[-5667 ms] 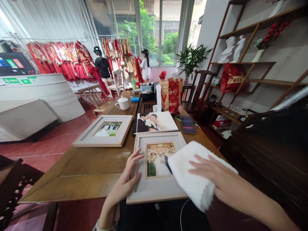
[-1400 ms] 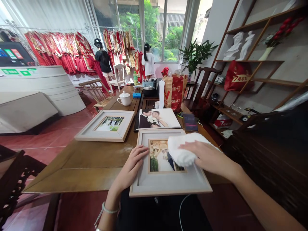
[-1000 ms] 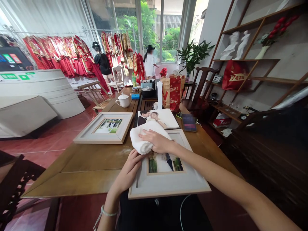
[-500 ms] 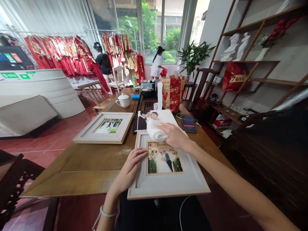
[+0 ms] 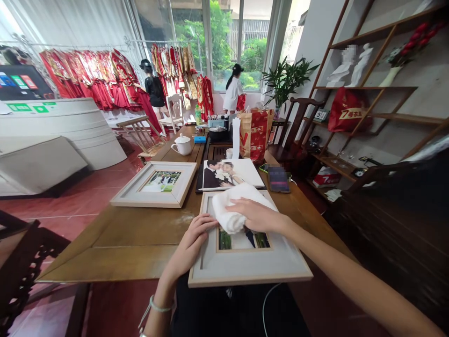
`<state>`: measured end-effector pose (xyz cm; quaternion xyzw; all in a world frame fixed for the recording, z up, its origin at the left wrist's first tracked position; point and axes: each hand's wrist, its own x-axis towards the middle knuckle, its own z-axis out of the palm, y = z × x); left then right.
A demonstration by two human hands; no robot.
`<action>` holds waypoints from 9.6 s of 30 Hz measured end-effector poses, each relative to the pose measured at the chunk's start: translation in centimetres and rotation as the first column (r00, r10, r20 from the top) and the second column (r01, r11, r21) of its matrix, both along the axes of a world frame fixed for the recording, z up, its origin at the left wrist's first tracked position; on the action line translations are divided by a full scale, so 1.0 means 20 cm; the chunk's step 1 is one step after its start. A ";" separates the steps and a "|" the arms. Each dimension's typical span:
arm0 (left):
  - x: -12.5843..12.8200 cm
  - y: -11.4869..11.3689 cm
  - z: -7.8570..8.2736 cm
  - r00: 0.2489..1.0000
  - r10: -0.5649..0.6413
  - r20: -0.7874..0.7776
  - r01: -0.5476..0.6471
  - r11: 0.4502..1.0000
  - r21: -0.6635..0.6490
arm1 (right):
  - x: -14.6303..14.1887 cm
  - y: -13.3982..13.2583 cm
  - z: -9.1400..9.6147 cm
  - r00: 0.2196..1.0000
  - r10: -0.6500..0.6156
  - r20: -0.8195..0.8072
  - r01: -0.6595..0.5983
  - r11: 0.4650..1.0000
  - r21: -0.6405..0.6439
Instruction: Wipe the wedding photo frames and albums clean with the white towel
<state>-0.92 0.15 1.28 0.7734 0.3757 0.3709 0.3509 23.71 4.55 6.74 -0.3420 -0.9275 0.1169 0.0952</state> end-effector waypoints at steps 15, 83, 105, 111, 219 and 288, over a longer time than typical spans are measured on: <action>0.04 -0.03 0.02 0.998 0.017 -0.066 -0.015 0.999 0.038 | 0.24 -0.27 -0.19 0.917 -0.368 -0.153 0.389 0.910 0.144; 0.05 -0.05 -0.01 0.999 0.036 0.006 -0.036 0.999 -0.010 | 0.01 -0.68 0.03 0.994 0.046 -0.096 -0.068 0.967 -0.244; 0.05 -0.05 -0.01 0.999 0.034 -0.001 -0.034 0.999 -0.019 | -0.09 -0.72 -0.01 0.993 -0.102 -0.065 0.084 0.968 -0.237; 0.03 -0.04 -0.02 1.000 -0.005 0.008 0.005 1.000 0.001 | 0.23 -0.82 0.07 0.979 -0.184 -0.087 0.180 0.982 -0.058; 0.04 -0.05 0.02 0.999 0.041 0.030 -0.040 0.998 -0.042 | 0.08 -0.51 0.04 0.998 -0.052 0.031 0.056 0.986 -0.158; 0.04 -0.06 0.00 1.000 0.029 -0.011 -0.029 1.000 0.006 | 0.16 -0.73 -0.14 0.919 -0.381 0.101 0.359 0.915 0.186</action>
